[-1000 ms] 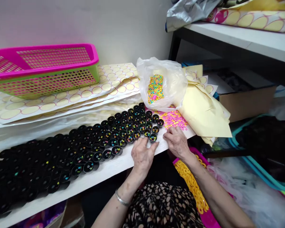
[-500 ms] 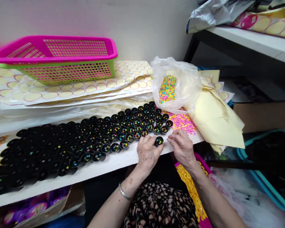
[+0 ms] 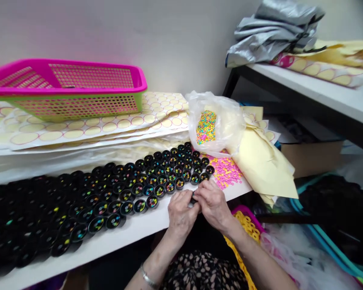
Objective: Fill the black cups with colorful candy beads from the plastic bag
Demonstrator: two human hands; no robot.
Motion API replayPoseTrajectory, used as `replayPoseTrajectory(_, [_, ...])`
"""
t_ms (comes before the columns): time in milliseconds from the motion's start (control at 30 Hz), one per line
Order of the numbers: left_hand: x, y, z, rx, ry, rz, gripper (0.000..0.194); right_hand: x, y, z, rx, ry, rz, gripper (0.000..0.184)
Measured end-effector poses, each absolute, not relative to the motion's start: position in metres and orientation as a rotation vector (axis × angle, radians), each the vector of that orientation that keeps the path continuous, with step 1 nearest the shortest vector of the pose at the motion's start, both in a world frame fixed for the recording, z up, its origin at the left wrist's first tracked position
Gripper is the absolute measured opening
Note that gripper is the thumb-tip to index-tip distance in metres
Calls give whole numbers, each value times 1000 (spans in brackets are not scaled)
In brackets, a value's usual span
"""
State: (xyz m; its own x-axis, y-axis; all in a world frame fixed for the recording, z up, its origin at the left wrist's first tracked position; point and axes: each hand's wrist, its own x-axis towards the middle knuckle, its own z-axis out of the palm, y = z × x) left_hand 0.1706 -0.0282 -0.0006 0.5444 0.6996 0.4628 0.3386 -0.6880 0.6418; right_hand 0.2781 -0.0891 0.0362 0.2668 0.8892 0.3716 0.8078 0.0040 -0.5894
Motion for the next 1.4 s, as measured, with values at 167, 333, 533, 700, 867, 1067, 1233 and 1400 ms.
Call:
replayPoseTrajectory(167, [171, -22, -6, 2378, 776, 1105, 10, 273, -86, 35, -1805, -1442, 187, 20])
replayPoseTrajectory(333, [170, -19, -8, 2403, 758, 1145, 7, 267, -84, 34, -1772, -1331, 186, 20])
replayPoseTrajectory(533, [170, -22, -6, 2393, 802, 1059, 8, 265, -89, 31, -1746, -1260, 208, 18])
replayPoseTrajectory(700, [169, -28, -3, 2348, 822, 949, 5, 270, -94, 30, -1710, -1245, 280, 16])
replayPoseTrajectory(867, [170, -31, -2, 2299, 894, 872, 2, 277, -96, 26, -1652, -1176, 361, 14])
replayPoseTrajectory(1067, [170, -31, -2, 2250, 877, 862, 3, 281, -96, 25, -1744, -1408, 197, 18])
replayPoseTrajectory(1233, [169, -33, -4, 2239, 877, 859, 8, 279, -94, 35, -1864, -1829, -82, 28])
replayPoseTrajectory(1400, [168, -36, -5, 2278, 922, 831, 11, 277, -89, 36, -1806, -2049, -220, 27])
